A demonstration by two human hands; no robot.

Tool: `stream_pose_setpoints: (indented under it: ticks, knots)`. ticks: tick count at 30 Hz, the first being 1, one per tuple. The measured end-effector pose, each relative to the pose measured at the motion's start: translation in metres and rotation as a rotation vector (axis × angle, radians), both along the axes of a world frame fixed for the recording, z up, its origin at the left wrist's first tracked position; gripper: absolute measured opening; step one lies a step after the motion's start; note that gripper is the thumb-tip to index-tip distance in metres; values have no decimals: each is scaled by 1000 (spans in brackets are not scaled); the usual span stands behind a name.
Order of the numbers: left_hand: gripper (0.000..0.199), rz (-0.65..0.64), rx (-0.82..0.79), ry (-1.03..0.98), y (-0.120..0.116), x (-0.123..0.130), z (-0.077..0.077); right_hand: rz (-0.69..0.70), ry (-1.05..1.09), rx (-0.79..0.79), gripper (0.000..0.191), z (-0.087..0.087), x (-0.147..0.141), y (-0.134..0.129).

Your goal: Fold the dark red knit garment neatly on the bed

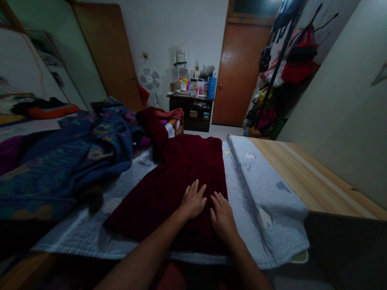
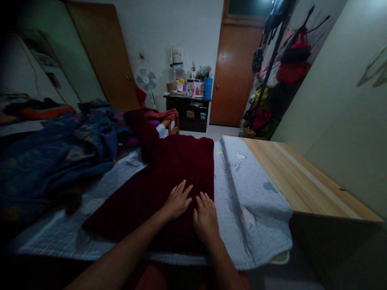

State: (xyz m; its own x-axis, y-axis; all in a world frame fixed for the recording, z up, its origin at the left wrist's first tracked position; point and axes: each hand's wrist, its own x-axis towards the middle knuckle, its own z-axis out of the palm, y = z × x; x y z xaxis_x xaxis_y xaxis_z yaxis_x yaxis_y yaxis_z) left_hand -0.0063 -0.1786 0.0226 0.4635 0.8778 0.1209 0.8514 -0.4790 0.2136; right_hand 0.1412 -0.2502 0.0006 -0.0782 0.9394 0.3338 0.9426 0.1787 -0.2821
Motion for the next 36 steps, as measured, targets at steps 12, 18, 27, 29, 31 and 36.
stream_pose_setpoints:
  ticks: [12, 18, 27, 29, 31, 36]
  knots:
    - [51, 11, 130, -60, -3, -2, -10, 8, -48, -122, 50, 10, 9, 19]
    - [53, 12, 132, -52, -5, -3, -9, 7, -75, -192, 51, 19, 15, 50]
    - [59, 34, 125, -31, -6, -1, -8, -66, -77, -203, 52, 18, 17, 87]
    - [59, 35, 115, -31, -6, -1, -7, -80, -77, -199, 52, 17, 19, 94]
    - [58, 38, 108, -34, -6, -1, -6, -87, -75, -191, 52, 17, 21, 100]
    - [58, 43, 94, -42, -6, -1, -5, -124, -58, -160, 50, 11, 26, 114]
